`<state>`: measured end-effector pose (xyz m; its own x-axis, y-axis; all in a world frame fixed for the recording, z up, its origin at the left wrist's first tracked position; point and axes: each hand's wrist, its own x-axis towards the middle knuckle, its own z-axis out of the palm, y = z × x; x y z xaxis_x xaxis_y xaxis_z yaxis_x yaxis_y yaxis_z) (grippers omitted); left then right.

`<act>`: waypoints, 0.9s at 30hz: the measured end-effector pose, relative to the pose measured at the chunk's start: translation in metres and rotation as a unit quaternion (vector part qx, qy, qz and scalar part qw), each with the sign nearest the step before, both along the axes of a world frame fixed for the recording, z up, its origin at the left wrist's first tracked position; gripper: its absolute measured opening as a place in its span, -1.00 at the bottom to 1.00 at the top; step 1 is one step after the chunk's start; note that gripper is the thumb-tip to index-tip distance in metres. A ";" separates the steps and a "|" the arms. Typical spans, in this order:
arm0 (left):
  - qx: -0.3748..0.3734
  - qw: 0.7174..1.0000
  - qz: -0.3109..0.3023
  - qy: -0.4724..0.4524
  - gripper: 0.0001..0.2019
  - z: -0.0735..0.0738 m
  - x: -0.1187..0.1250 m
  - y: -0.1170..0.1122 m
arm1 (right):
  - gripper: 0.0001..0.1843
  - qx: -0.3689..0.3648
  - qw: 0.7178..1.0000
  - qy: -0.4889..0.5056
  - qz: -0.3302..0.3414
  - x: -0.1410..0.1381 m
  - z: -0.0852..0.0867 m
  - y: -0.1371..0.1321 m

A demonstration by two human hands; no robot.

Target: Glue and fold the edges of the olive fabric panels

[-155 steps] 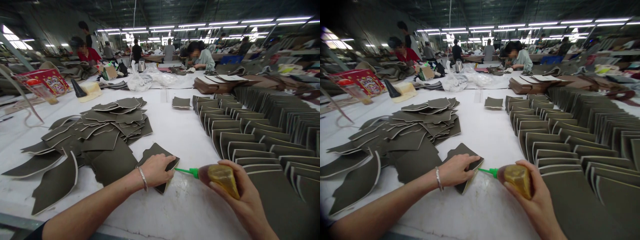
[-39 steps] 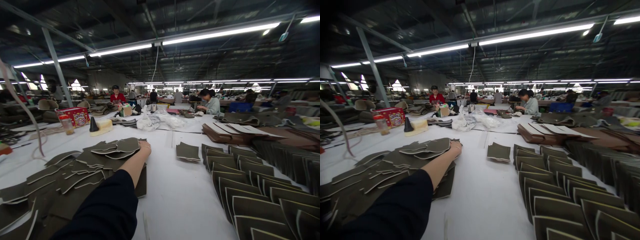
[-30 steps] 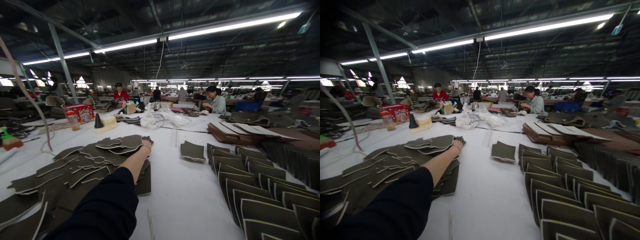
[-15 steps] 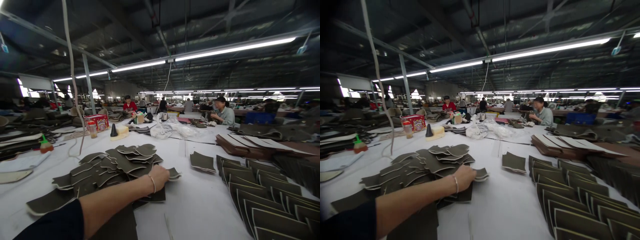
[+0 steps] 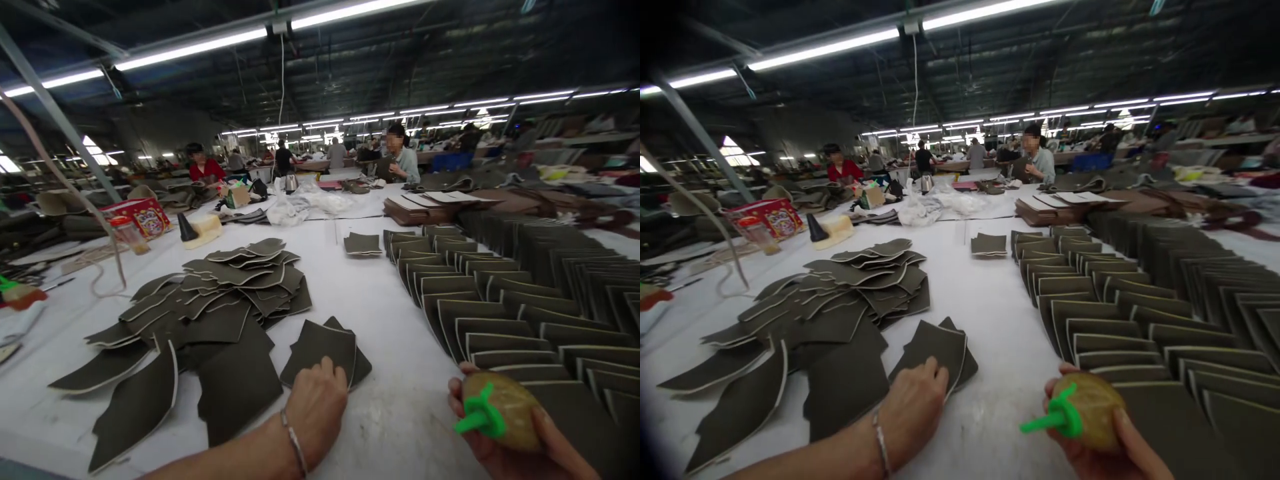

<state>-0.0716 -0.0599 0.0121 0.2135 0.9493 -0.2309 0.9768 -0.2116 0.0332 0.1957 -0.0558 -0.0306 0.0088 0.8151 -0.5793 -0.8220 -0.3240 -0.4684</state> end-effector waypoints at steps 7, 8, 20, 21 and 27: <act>0.082 0.993 0.076 -0.046 -0.77 0.018 -0.007 0.061 | -0.54 0.038 0.999 0.029 -0.003 -0.006 0.017 0.000; 0.089 0.993 0.067 -0.043 -0.77 0.024 -0.007 0.059 | -0.53 0.042 0.999 0.033 -0.006 -0.005 0.015 -0.001; -0.100 0.988 0.037 -0.114 -0.68 0.009 0.030 -0.043 | -0.41 0.128 0.992 -0.013 0.012 -0.002 0.011 -0.002; -0.093 0.987 0.046 -0.121 -0.67 0.007 0.026 -0.046 | -0.42 0.144 0.989 -0.016 0.026 -0.002 0.011 -0.002; -0.083 0.992 0.024 -0.096 -0.57 0.012 0.003 -0.060 | -0.46 0.174 0.983 -0.027 0.045 -0.002 0.010 -0.004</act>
<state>-0.0682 -0.1199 0.0242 0.2239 0.9115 -0.3450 0.9579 -0.1405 0.2504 0.1938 -0.0598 -0.0208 -0.0483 0.9626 -0.2664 -0.7679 -0.2063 -0.6064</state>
